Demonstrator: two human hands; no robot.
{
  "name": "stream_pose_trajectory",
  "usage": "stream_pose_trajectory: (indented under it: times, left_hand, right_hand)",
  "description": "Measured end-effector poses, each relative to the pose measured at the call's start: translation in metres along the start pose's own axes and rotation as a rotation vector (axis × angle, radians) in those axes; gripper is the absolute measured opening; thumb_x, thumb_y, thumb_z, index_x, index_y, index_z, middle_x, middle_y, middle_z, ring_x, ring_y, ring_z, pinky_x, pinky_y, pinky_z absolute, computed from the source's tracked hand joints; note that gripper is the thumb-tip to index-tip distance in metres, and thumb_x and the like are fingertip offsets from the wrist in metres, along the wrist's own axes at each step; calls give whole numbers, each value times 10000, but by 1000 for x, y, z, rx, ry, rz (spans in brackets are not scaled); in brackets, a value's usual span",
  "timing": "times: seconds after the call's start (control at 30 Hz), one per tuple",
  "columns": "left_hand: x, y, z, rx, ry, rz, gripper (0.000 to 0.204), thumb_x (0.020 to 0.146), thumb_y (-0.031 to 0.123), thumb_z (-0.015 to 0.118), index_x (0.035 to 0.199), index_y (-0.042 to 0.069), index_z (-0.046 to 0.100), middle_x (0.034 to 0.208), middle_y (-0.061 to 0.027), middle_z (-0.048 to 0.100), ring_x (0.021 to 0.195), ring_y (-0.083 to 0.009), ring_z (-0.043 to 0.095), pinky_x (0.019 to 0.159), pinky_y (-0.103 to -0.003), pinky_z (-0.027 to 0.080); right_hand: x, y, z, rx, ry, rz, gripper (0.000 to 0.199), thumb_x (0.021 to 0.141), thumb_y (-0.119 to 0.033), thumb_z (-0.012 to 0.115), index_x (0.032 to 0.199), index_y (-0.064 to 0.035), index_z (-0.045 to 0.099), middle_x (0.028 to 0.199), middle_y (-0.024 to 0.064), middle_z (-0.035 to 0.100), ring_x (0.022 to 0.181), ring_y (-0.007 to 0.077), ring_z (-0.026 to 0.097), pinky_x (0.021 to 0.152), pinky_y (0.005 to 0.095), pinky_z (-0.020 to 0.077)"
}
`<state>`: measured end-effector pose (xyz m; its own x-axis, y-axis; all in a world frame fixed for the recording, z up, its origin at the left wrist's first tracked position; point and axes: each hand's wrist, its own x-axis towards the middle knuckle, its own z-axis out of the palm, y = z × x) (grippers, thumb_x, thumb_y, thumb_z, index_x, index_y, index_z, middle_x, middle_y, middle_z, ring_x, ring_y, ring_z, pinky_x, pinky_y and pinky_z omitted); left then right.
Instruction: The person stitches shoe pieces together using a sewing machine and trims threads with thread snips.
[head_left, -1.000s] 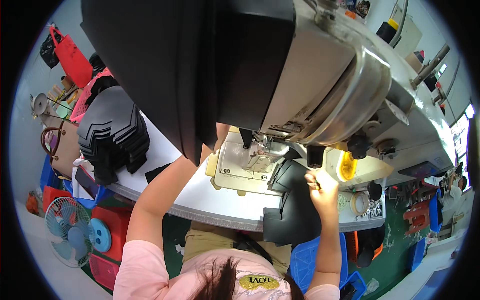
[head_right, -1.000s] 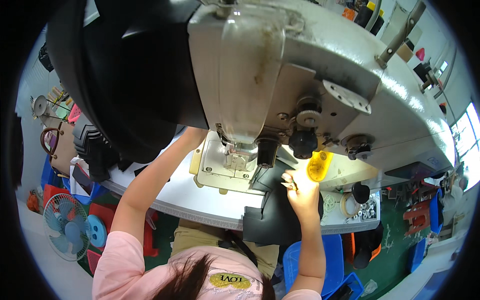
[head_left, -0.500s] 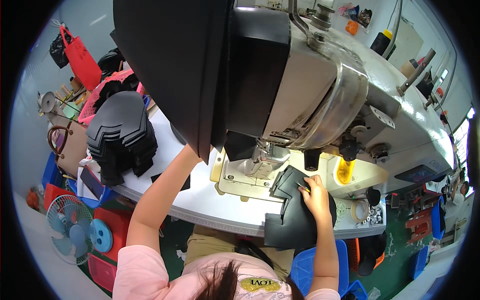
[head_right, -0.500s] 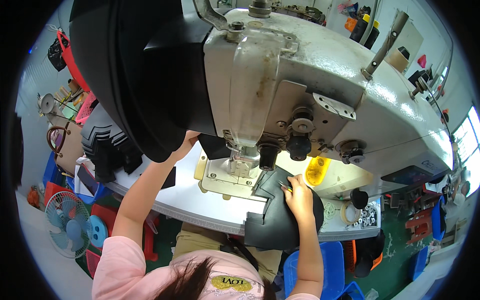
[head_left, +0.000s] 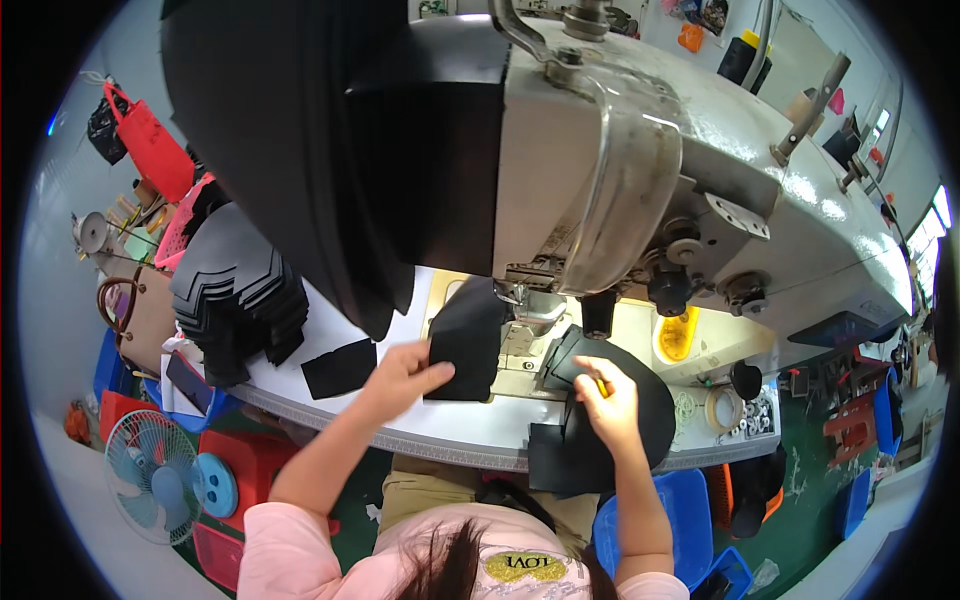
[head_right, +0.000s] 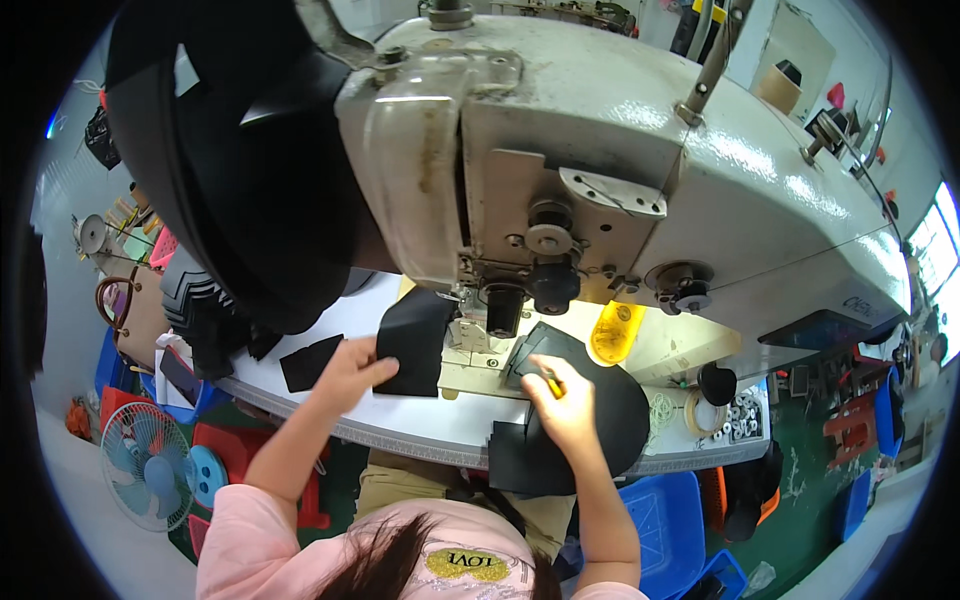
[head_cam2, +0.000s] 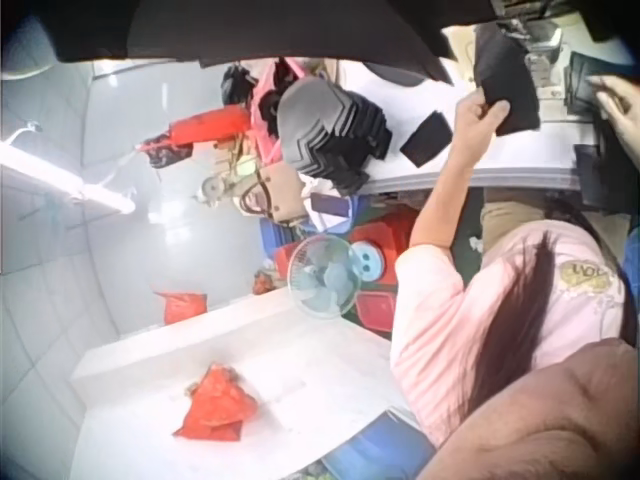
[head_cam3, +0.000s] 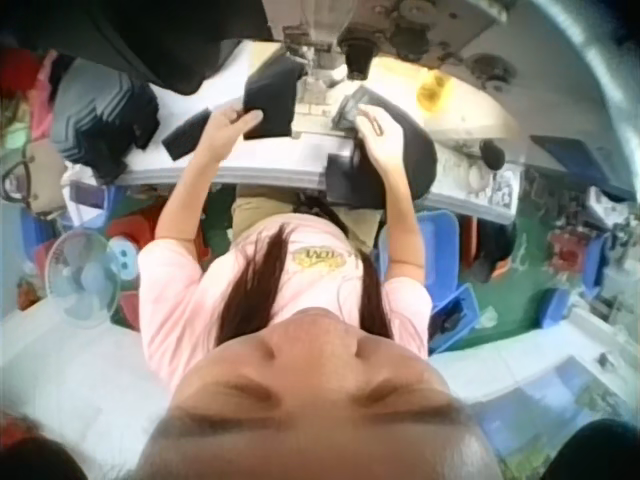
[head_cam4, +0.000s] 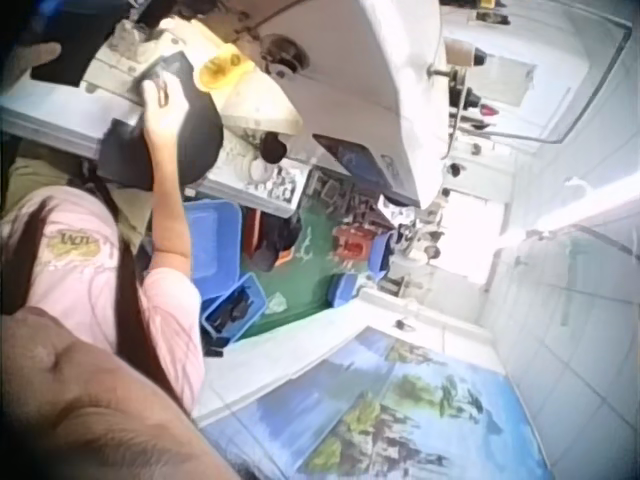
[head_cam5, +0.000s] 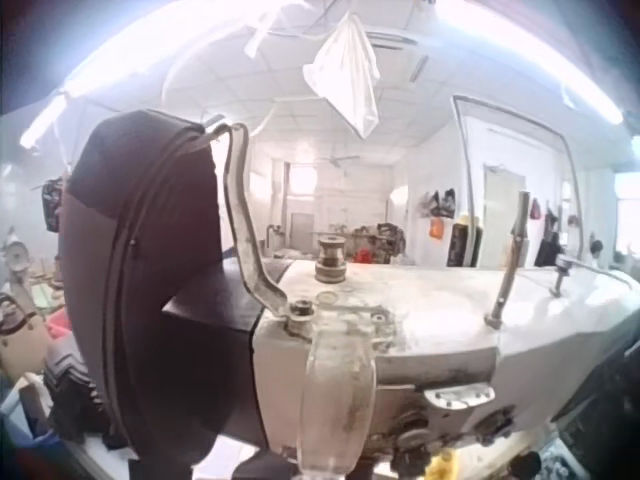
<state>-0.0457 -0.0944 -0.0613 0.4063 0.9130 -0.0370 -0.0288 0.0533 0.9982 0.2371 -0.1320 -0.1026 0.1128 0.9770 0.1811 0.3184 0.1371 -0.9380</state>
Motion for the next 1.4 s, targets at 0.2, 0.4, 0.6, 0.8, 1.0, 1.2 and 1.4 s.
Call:
stream_pose_trajectory:
  times: [0.2, 0.4, 0.6, 0.8, 1.0, 1.2, 1.4]
  left_hand:
    - [-39, -21, 39, -278, 152, 19, 228, 864, 100, 591, 1054, -25, 575, 924, -24, 624, 779, -67, 554, 715, -220, 454]
    - [-36, -31, 38, -297, 146, 27, 256, 871, 88, 576, 1103, -20, 561, 955, -30, 619, 813, -70, 553, 737, -207, 445]
    - [-36, 0, 2, -201, 400, 295, 265, 823, -4, 563, 1087, -22, 563, 970, -24, 615, 871, -81, 559, 804, -233, 442]
    - [-54, 138, -104, -252, 537, 481, 424, 824, 187, 590, 1200, 16, 496, 1138, -77, 568, 1065, -185, 536, 944, -331, 408]
    - [-77, 362, -80, 96, 903, 670, 338, 928, 146, 345, 1074, -109, 513, 961, -203, 601, 759, -218, 622, 709, -344, 544]
    - [-29, 428, -43, 247, 218, 577, 264, 909, 88, 418, 1034, -116, 531, 953, -188, 624, 716, -157, 630, 688, -242, 537]
    - [-8, 406, -8, 429, 358, 321, 176, 885, 131, 511, 889, -34, 571, 877, -128, 635, 725, -165, 629, 703, -284, 525]
  right_hand:
    - [11, -43, 54, 491, -312, 263, 452, 941, -429, 385, 835, -23, 551, 587, -41, 403, 494, 42, 299, 463, 194, 229]
    - [16, -47, 81, 672, -291, 204, 415, 918, -403, 467, 689, -62, 525, 565, -57, 378, 492, 35, 297, 456, 196, 217]
    - [23, -41, 54, 456, -313, 158, 336, 892, -316, 539, 705, -46, 610, 540, -43, 438, 505, 44, 359, 486, 201, 292]
    - [36, 10, -11, -385, -47, -58, 368, 717, -284, 730, 597, -34, 488, 494, 38, 443, 471, 113, 378, 459, 268, 350]
    - [40, 42, -8, -697, 115, -290, 279, 713, -236, 719, 659, -38, 530, 583, 163, 567, 564, 365, 556, 508, 417, 426]
    - [37, 49, -16, -675, 124, -235, 194, 724, -208, 678, 679, -61, 560, 594, 162, 577, 581, 360, 576, 526, 433, 437]
    - [35, 47, -20, -637, 102, -248, 170, 728, -180, 668, 688, -58, 557, 590, 169, 563, 581, 371, 564, 523, 432, 429]
